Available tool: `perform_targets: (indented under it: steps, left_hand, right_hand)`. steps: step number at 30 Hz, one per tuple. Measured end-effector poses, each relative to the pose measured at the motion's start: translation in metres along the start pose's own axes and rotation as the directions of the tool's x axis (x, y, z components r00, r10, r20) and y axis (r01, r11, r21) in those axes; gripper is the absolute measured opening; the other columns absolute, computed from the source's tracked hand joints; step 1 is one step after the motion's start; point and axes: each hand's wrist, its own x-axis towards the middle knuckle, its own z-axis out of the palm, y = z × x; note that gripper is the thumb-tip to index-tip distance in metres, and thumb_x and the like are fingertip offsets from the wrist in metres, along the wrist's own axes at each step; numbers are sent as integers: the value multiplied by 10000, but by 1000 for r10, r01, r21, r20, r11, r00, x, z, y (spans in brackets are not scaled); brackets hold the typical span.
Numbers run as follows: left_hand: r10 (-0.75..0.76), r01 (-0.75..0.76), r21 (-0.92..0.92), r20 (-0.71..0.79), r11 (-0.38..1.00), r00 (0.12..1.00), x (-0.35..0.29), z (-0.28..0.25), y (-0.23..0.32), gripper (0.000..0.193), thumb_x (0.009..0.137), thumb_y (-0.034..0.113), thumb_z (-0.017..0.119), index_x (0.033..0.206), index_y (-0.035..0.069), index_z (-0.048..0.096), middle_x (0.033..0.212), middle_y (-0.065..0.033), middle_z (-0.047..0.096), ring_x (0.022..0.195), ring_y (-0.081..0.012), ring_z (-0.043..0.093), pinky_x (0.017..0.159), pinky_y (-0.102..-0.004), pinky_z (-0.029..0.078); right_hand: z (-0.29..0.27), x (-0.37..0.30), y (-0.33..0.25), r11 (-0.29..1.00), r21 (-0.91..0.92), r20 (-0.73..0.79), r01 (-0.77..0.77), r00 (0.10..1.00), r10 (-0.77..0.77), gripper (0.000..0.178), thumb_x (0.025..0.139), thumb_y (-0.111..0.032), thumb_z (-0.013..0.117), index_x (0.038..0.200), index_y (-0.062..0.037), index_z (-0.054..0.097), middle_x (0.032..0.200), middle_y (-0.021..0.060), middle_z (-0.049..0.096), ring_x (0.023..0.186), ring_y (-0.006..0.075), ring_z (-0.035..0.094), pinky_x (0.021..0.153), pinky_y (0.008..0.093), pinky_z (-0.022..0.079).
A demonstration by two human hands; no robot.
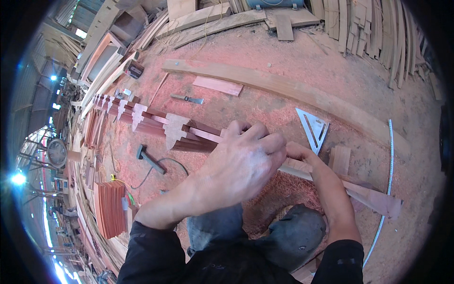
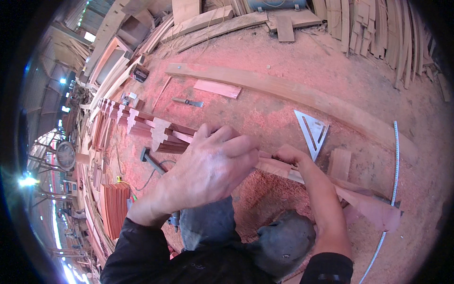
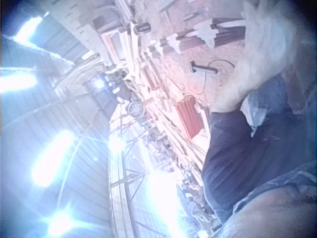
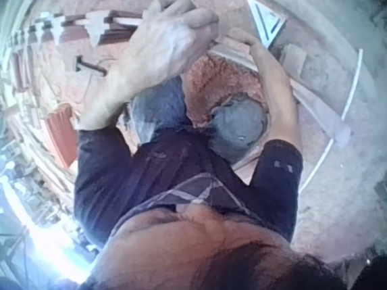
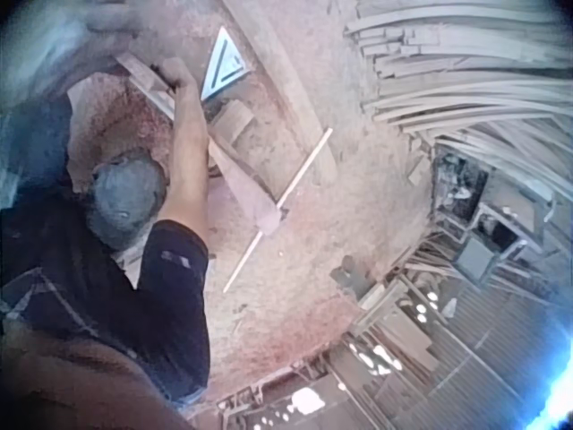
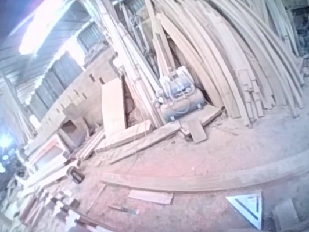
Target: The person assembles small wooden pieces into a larger structure. They use a speed square to align the pieces and a nail gun to fasten them together. The person repeatedly picks up pieces, aligns them, and nails them into place.
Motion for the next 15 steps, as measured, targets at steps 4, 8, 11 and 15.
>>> perform_targets:
  steps: [4,8,11,15]
  left_hand:
    - [-10,10,14,18,1000,1000,2,0,0,270,861,206,732,1105,93,734,1180,-22,649,1016,-238,603,808,-418,423]
    - [-8,8,-20,2,1000,1000,3,0,0,260,860,202,729,1095,92,737,1177,-24,647,1005,-241,599,798,-416,421]
    - [-1,1,-13,-7,1000,1000,3,0,-1,252,861,201,729,1089,96,741,1163,-23,645,992,-242,595,793,-413,417]
    - [-9,9,-11,-15,1000,1000,2,1,2,256,856,208,731,1088,100,736,1148,-23,640,976,-241,591,782,-412,410]
  right_hand:
    - [-4,-6,-8,997,67,-25,41,999,-39,287,938,-236,640,1137,-170,836,1121,163,789,975,369,778,851,463,611]
    - [-11,-12,-11,991,-21,13,-130,991,130,304,939,-244,629,1144,-162,839,1134,153,793,1000,360,774,880,446,608]
    - [-1,-4,1,997,67,-1,-42,999,43,329,941,-250,622,1171,-159,839,1164,140,797,1039,349,770,901,432,602]
    - [11,14,17,989,-97,72,112,992,-105,358,944,-273,617,1181,-120,836,1180,144,803,1075,334,772,933,422,596]
